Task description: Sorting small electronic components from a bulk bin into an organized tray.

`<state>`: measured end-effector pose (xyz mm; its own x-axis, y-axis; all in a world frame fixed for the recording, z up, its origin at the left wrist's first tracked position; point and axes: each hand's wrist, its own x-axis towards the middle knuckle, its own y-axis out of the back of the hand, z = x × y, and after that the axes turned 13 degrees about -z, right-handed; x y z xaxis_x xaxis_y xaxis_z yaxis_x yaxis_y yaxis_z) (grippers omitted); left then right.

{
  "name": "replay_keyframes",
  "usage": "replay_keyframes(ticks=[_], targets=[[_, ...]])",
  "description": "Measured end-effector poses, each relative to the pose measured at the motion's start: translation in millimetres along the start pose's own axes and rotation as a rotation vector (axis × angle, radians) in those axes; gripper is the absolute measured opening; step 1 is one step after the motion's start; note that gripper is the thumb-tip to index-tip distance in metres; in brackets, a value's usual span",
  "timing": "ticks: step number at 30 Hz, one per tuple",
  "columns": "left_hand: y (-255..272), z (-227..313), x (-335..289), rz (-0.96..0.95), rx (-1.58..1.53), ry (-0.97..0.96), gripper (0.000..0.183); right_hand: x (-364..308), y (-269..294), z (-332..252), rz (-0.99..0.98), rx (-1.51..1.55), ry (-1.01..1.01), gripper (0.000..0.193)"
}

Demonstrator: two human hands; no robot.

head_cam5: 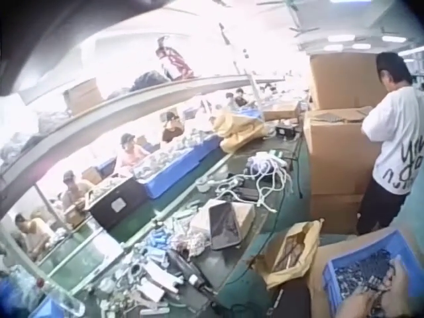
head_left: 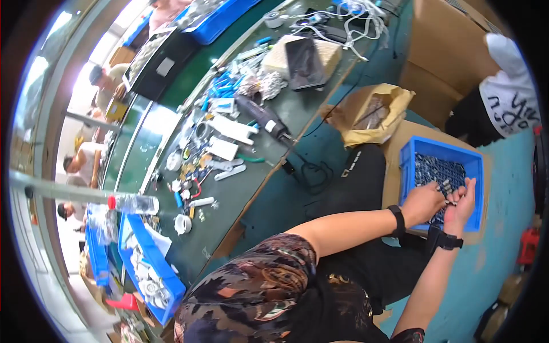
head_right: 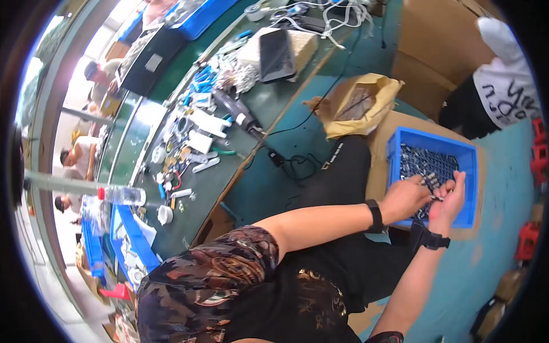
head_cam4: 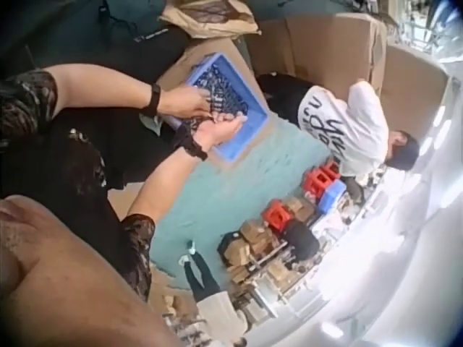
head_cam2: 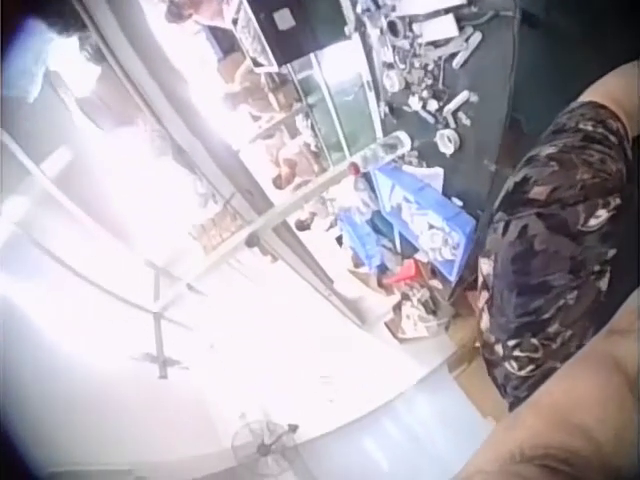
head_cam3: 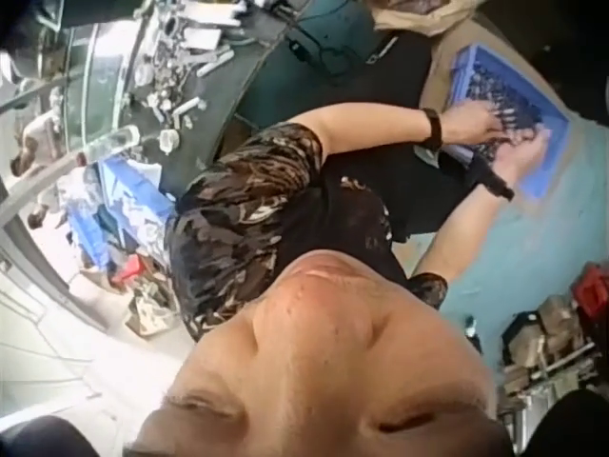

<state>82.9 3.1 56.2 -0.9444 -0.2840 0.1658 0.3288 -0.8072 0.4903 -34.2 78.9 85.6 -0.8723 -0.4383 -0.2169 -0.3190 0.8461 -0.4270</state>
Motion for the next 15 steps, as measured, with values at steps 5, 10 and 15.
replay_keyframes(ticks=[5,10,15], targets=[[7,0,0,0.064,0.007,-0.039,0.014,7,5,-1,-0.049,-0.168,-0.037,0.034],[19,-3,3,0.034,0.063,0.035,0.016,7,-14,13,0.055,-0.16,-0.05,0.034],[1,3,24,-0.019,0.072,0.142,0.025,18,32,23,-0.079,-0.305,0.157,0.024]])
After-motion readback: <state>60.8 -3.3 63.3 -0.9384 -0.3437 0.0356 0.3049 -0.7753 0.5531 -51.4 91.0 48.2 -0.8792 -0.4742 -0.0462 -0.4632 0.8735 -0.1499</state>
